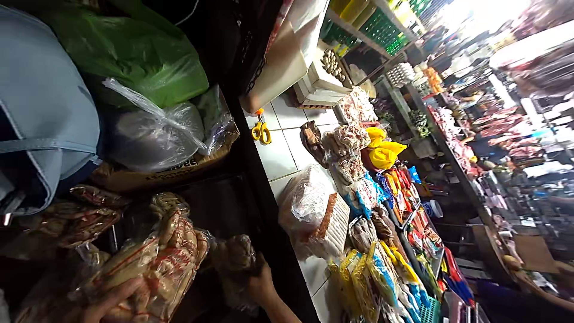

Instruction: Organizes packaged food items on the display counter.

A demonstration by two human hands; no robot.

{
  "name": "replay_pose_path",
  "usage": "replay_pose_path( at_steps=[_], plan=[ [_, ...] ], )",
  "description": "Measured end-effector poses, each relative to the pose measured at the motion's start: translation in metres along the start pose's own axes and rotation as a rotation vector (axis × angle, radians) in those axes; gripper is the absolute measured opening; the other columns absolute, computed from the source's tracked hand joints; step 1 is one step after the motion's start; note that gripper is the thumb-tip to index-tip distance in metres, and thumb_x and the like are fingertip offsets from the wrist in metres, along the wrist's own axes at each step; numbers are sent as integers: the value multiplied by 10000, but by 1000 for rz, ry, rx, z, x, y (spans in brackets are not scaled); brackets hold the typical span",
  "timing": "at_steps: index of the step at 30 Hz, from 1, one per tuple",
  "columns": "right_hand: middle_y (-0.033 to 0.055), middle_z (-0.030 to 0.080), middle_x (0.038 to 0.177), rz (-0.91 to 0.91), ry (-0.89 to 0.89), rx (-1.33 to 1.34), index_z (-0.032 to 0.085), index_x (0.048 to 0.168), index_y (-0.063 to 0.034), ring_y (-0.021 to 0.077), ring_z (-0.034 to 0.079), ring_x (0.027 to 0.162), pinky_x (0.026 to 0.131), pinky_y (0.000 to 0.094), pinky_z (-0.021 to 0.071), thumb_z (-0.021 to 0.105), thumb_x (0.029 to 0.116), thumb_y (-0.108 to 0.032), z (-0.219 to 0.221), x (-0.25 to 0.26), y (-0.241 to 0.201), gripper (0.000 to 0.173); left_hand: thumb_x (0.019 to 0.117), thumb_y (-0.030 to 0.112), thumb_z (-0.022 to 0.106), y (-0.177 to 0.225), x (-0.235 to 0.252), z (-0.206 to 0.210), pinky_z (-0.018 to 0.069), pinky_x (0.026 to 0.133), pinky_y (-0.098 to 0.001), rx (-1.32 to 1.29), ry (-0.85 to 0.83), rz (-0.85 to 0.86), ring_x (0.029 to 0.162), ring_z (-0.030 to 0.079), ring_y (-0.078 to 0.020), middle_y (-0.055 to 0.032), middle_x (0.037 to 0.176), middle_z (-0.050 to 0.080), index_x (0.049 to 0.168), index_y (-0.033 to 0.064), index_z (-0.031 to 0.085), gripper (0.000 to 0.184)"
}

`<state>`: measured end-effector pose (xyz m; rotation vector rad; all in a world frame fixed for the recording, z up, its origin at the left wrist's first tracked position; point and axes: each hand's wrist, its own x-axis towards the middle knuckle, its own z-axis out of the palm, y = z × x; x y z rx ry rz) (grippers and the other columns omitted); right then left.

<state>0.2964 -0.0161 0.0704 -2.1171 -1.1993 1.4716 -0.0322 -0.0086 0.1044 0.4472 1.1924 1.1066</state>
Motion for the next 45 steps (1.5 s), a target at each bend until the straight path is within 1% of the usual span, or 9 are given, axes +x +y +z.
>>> replay_pose_path(
  at_steps=[8,18,24,27,30,34,37,41,45],
  plan=[
    [249,670,1211,30,90,-88,529,1385,33,348,663,1124,997,545,523,775,817,-125,-5,-21,-6,639,819,77,699,-18,-13,-14,616,827,-317,31,71,-128,899,707,-71,43,976,711,1214,45,521,434],
    [94,734,1021,-248,136,610,549,1314,41,157,727,893,831,365,626,558,1032,-134,-39,-68,-88,331,768,188,718,-7,-21,2,630,691,-319,89,106,-143,796,730,-120,-19,910,741,1163,43,610,434],
    [56,755,954,-382,54,964,547,1234,-10,127,742,852,806,323,631,505,1010,-106,-108,-67,-109,248,772,112,693,17,-17,52,620,715,-282,119,147,-29,811,717,-80,10,925,726,1190,34,574,441],
    [37,764,926,-500,7,1126,669,1087,-108,119,742,844,780,320,627,734,894,-366,-143,-60,-103,328,837,82,616,38,-7,91,616,691,-271,120,101,7,759,716,-71,24,846,738,1100,45,605,265],
    [-3,783,928,-554,11,1190,763,1028,-202,94,748,861,793,314,628,661,763,-779,-186,-58,-107,643,882,68,585,65,15,140,625,737,-274,145,-5,68,780,719,-58,44,860,738,1104,57,594,222],
    [62,762,898,-500,119,1125,684,1057,-68,146,742,800,738,344,636,709,881,-277,-248,-38,-115,275,866,85,589,91,62,228,620,736,-255,121,-132,215,785,717,-45,58,863,740,1075,73,607,210],
    [65,749,961,-624,460,1040,584,1174,23,145,735,866,808,347,634,695,843,7,-297,-17,-122,350,837,119,597,97,111,297,624,687,-266,57,-221,264,751,716,-63,35,839,731,1064,76,602,231],
    [28,723,961,-832,931,901,566,1178,24,123,718,885,818,341,632,718,810,42,-380,15,-140,399,912,99,540,66,202,343,629,754,-319,35,-399,192,825,726,-121,-34,918,739,1157,44,589,255],
    [16,721,1048,-987,1124,778,573,1251,-44,136,715,941,846,371,629,757,827,37,-448,44,-162,469,1042,323,543,27,271,355,598,707,-465,281,-90,-252,828,699,-282,-166,990,702,1261,45,587,356]
  ],
)
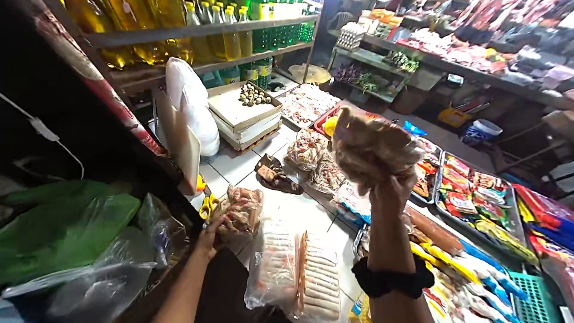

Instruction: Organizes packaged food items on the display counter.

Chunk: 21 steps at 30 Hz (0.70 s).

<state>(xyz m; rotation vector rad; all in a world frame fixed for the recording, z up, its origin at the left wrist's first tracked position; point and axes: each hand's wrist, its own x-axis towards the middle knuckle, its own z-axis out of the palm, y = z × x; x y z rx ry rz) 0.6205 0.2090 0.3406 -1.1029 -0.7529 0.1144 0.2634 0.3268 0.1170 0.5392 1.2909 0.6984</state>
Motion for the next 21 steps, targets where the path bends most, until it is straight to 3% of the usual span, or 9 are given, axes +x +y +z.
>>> replay_pose_path(
  at_steps=[4,9,11,12,13,14,17,19,21],
  plan=[
    [11,727,1072,-210,-49,-45,593,1222,-39,149,720,993,904,393,623,798,873,-89,13,45,21,408,991,482,619,-6,21,-8,543,842,-594,153,231,-110,1064,646,-390,-231,1239,636,1415,60,506,608],
    [-76,726,995,-163,-214,-95,636,1162,-106,61,709,893,813,324,628,738,936,-156,37,32,48,253,808,304,855,16,-15,-2,449,1043,-599,625,396,733,1266,507,-504,-399,1386,470,1395,-126,480,819],
    [-77,730,962,-231,-449,-184,646,1123,-63,15,704,865,785,281,632,756,901,-168,52,-5,64,269,1020,316,570,35,-52,25,571,918,-388,345,130,775,1146,620,-248,-169,1326,583,1354,-11,579,467],
    [-7,748,977,-278,-614,-189,678,1086,-17,60,721,897,820,315,637,781,878,-171,60,-27,70,279,1089,503,309,44,-69,37,611,851,-372,72,-172,610,1057,690,-190,-73,1256,664,1356,66,578,578],
    [84,759,1027,-329,-819,-174,712,1067,9,156,731,974,879,388,622,774,879,-174,70,-47,74,270,951,796,272,53,-80,43,623,832,-456,-203,-482,393,1051,720,-276,-125,1250,695,1383,102,581,874],
    [142,742,1163,-364,-1068,-169,737,1121,-9,263,696,1132,983,471,568,736,871,-178,77,-61,75,302,813,893,413,57,-85,47,615,838,-509,-411,-677,233,1056,721,-328,-166,1238,703,1360,128,627,965],
    [163,565,1481,-180,-1589,-171,711,1290,-91,352,415,1469,1211,535,345,809,831,-435,92,-53,82,582,795,390,790,35,-83,42,647,721,-369,-590,-447,214,832,756,-179,-88,950,765,1056,137,721,370],
    [173,620,1406,-132,-1354,-433,739,1214,-51,317,523,1385,1142,505,452,811,804,-483,93,-14,119,600,718,245,816,15,-77,27,647,694,-359,-593,-310,198,788,756,-161,-82,907,765,1023,128,720,340],
    [294,501,1476,-142,-1080,-1020,657,1350,-65,490,430,1396,1092,678,377,869,757,-478,96,25,177,753,712,239,823,-1,-80,15,645,679,-339,-612,-274,208,772,756,-146,-69,895,770,1001,153,751,310]
  ],
)
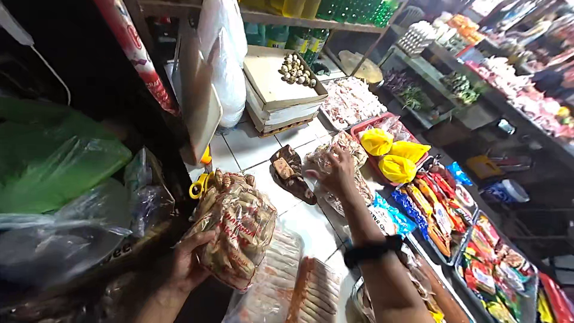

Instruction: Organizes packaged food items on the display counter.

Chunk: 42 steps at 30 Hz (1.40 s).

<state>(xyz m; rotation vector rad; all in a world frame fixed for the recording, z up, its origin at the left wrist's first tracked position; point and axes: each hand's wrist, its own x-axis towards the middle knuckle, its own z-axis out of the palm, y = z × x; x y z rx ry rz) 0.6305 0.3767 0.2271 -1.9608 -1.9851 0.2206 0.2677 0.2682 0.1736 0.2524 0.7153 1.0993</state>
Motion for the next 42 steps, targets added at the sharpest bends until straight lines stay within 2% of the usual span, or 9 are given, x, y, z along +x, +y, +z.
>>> replay_pose_path(
  at_steps=[3,7,11,17,23,28,35,37,42],
  plan=[
    [365,95,1644,408,-125,-317,264,1634,-305,632,121,1476,1060,852,193,952,643,-405,32,40,58,1210,722,231,803,-3,-14,-14,639,654,-307,-35,-6,21,750,753,-120,-46,880,775,975,188,768,259],
    [387,392,1494,438,-137,-317,377,1589,-246,603,467,1292,933,748,447,901,734,-345,24,50,71,1008,761,239,798,0,-32,-35,632,689,-264,-83,-103,31,790,751,-77,-9,918,784,1010,220,799,249],
    [334,650,1206,387,-220,-243,503,1506,-235,560,619,1097,884,766,455,857,802,-267,-15,61,96,788,878,218,690,0,-50,-64,607,706,-187,-85,-242,116,824,730,-10,58,986,780,1125,242,785,265],
    [319,646,1241,368,-215,-95,569,1460,-209,548,606,1134,917,779,430,854,786,-163,-29,75,127,734,902,206,659,6,-69,-88,580,847,-180,-121,-289,149,967,715,4,68,1058,777,1147,221,786,276],
    [319,652,1233,430,-226,-223,525,1504,-246,556,615,1113,892,768,446,866,791,-239,-11,65,99,790,935,306,640,7,-81,-100,581,778,-157,-31,-91,131,876,712,35,100,967,781,1044,275,811,205],
    [294,478,1481,515,-144,-301,380,1599,-260,520,533,1276,933,725,461,832,807,-214,21,46,79,913,953,552,591,10,-77,-91,606,827,-253,-63,-73,68,917,731,-51,29,995,778,1067,236,793,392],
    [313,509,1448,537,-240,-283,353,1610,-244,528,516,1297,973,739,432,837,817,-213,7,64,83,930,961,573,562,9,-82,-91,613,797,-253,-137,-89,25,893,737,-66,-5,981,777,1074,196,794,457],
    [352,394,1516,538,-222,-365,254,1643,-234,549,467,1333,975,724,446,846,782,-231,23,62,77,1045,969,599,527,9,-84,-92,615,788,-255,-98,-47,30,888,737,-67,-8,985,777,1077,200,794,492],
    [357,42,1654,592,-248,-439,54,1667,-188,569,122,1511,1116,774,212,844,771,-397,46,51,56,1213,1013,567,469,15,-89,-86,612,816,-252,-113,-11,32,910,738,-64,-6,990,780,1048,202,792,488]
  ],
)
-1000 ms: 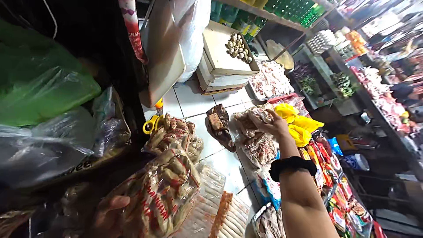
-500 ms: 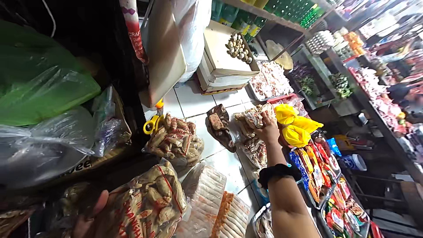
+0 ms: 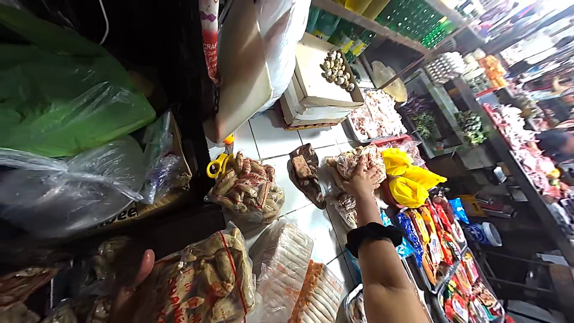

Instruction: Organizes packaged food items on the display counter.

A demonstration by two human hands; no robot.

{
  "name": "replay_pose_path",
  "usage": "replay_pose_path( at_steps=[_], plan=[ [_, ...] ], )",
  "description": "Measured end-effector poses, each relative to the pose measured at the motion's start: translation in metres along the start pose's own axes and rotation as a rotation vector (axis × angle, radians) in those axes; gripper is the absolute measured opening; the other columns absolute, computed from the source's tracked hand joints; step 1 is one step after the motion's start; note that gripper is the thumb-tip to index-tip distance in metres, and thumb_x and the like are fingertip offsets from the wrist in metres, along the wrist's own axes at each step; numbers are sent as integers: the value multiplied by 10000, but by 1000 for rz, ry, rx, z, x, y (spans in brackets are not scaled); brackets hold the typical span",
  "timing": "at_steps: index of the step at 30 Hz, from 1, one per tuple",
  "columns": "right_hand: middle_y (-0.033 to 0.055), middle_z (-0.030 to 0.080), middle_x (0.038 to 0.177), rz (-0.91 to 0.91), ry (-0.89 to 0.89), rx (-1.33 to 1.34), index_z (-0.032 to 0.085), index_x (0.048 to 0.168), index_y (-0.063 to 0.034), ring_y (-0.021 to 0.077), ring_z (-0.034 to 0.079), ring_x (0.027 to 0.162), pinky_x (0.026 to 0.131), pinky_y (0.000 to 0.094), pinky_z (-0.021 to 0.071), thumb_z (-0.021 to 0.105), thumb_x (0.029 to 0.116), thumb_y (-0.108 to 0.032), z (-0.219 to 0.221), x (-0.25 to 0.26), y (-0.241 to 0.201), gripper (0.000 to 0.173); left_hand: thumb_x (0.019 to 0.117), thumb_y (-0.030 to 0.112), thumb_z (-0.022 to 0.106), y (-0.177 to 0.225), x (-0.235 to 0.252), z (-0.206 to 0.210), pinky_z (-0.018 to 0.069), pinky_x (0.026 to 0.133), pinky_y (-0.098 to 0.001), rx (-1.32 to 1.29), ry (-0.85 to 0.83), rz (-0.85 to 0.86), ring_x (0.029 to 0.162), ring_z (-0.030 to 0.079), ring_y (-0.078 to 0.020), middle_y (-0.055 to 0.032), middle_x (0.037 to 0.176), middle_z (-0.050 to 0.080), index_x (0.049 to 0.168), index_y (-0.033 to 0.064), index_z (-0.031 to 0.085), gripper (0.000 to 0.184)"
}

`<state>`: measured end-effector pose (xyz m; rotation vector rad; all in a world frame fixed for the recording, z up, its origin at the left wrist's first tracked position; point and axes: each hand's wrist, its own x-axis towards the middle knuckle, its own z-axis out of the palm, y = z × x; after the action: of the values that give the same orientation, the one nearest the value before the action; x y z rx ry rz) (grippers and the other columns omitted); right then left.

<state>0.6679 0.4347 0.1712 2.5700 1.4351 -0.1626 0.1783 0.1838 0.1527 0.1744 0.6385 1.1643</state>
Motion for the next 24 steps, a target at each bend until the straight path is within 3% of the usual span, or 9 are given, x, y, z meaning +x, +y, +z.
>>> replay_pose_path(
  at_steps=[3,7,9,11,12,15,19,21,24],
  plan=[
    [338,-33,1664,-5,-113,98,-10,1666,-212,559,49,1524,1123,798,151,883,747,-430,-17,2,9,1300,997,551,514,6,1,11,607,819,-239,-33,-20,11,910,737,-55,2,992,780,1046,209,797,447],
    [327,4,1675,-106,246,185,170,1656,-129,555,14,1534,1118,826,75,904,705,-452,-23,-19,-3,1243,1010,547,501,5,3,11,607,805,-238,-7,10,31,903,732,-51,4,983,777,1038,223,789,434],
    [312,30,1680,-122,236,146,214,1649,-144,547,31,1537,1128,816,79,880,743,-483,-13,-18,-16,1175,1005,549,511,2,5,7,612,741,-235,-44,5,3,822,730,-51,-4,910,772,989,201,794,450],
    [303,56,1681,-76,135,59,216,1652,-278,551,99,1526,1115,816,144,845,760,-581,-2,-5,-20,1132,997,561,517,-1,8,4,613,715,-246,-61,-9,-24,789,728,-60,-11,873,763,969,187,792,465],
    [315,103,1669,-64,126,38,304,1623,-295,559,156,1508,1098,809,198,827,748,-628,0,2,-19,1073,997,564,515,-3,8,3,615,727,-252,-59,-11,-34,805,731,-63,-11,888,766,980,189,792,467],
    [371,380,1514,-87,117,66,603,1393,-139,585,419,1343,971,769,399,866,732,-561,-15,18,-12,827,967,614,527,-5,6,2,620,732,-259,-45,4,-73,820,740,-74,-14,899,775,981,198,807,502],
    [308,585,1318,-117,124,46,694,1214,-84,524,590,1160,856,731,480,862,783,-445,-27,36,4,587,978,591,520,-6,5,-9,617,774,-265,-105,-107,-70,868,742,-84,-29,951,778,1044,174,800,507],
    [341,502,1412,-109,134,36,653,1290,-85,561,544,1212,871,751,467,868,757,-465,-17,34,2,690,974,593,517,-4,5,-8,614,797,-256,-82,-132,-51,895,744,-72,-16,978,784,1070,188,804,505],
    [387,140,1618,-85,89,-32,446,1506,-60,629,266,1425,995,793,376,941,633,-482,8,17,-17,1088,978,601,498,1,8,-2,607,809,-241,-67,-173,-48,904,739,-54,8,993,784,1091,193,801,520]
  ],
)
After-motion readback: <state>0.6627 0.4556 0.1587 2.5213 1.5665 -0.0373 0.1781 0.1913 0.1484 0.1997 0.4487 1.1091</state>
